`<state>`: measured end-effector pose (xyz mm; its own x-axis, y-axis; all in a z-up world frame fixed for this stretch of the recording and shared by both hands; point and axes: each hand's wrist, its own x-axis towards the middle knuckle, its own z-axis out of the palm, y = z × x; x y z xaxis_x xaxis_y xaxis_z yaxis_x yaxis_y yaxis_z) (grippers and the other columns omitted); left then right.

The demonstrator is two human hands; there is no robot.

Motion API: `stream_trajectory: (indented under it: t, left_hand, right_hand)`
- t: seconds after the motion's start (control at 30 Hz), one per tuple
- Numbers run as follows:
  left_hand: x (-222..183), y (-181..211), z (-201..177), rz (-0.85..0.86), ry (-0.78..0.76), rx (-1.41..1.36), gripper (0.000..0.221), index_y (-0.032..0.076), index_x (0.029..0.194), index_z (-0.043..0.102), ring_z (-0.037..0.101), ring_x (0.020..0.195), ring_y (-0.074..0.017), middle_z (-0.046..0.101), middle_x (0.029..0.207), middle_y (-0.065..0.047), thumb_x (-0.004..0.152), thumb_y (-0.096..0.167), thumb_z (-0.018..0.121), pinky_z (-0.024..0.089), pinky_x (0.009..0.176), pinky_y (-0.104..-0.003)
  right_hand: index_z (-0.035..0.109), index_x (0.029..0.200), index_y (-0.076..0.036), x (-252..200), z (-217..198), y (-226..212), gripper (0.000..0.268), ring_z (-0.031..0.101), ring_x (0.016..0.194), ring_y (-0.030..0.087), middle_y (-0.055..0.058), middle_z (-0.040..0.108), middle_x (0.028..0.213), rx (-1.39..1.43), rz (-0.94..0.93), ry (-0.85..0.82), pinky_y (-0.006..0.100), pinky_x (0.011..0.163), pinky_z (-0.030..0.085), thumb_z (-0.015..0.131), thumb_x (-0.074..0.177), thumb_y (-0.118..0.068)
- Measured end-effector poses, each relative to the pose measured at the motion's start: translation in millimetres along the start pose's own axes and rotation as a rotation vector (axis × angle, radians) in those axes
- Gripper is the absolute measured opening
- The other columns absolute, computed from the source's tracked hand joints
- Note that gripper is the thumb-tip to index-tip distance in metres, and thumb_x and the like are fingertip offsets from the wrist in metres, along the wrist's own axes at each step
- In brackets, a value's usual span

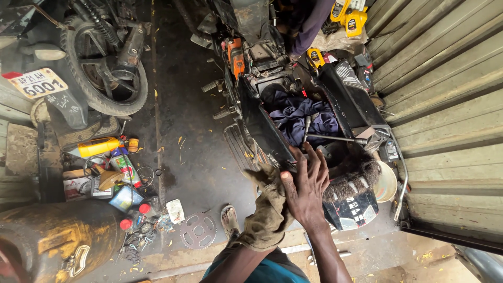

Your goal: Repairing a motorcycle by inspecting internal components, cleaning parts with a rag, and reassembling the seat area.

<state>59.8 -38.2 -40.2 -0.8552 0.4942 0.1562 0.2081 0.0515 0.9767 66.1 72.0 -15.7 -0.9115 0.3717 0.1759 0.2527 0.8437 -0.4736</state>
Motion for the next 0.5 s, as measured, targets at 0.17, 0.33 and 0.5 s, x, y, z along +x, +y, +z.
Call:
stream_trajectory:
  t: [0.17, 0.33, 0.5]
  left_hand:
    - [-4.5, -6.8, 8.1, -0.336, -0.040, -0.828, 0.044, 0.000, 0.147, 0.047, 0.059, 0.119, -0.0179, 0.059, 0.136, -0.014, 0.107, 0.014, 0.054, 0.053, 0.098, -0.031]
    - [-18.0, -40.9, 30.2, -0.148, -0.151, -0.303, 0.044, 0.000, 0.145, 0.045, 0.058, 0.114, -0.0189, 0.056, 0.133, -0.014, 0.105, 0.011, 0.056, 0.054, 0.092, -0.031]
    - [-0.4, 3.9, 16.9, 0.282, 0.056, 0.238, 0.047, 0.000, 0.143, 0.045, 0.058, 0.120, -0.0288, 0.057, 0.134, -0.017, 0.100, 0.007, 0.062, 0.050, 0.099, -0.037]
  right_hand:
    - [0.041, 0.155, -0.017, 3.8, -2.6, 9.6, 0.076, 0.015, 0.155, 0.041, 0.018, 0.028, 0.164, -0.020, -0.012, 0.018, 0.063, 0.121, 0.012, 0.028, 0.102, -0.070]
    - [0.045, 0.153, -0.019, 11.1, -11.6, 12.9, 0.068, 0.017, 0.152, 0.042, 0.017, 0.031, 0.162, 0.000, 0.040, 0.015, 0.064, 0.120, 0.014, 0.035, 0.102, -0.064]
    - [0.047, 0.152, -0.020, 8.2, -20.4, 12.3, 0.060, 0.022, 0.151, 0.042, 0.017, 0.032, 0.162, 0.072, 0.071, 0.028, 0.063, 0.120, 0.020, 0.043, 0.105, -0.058]
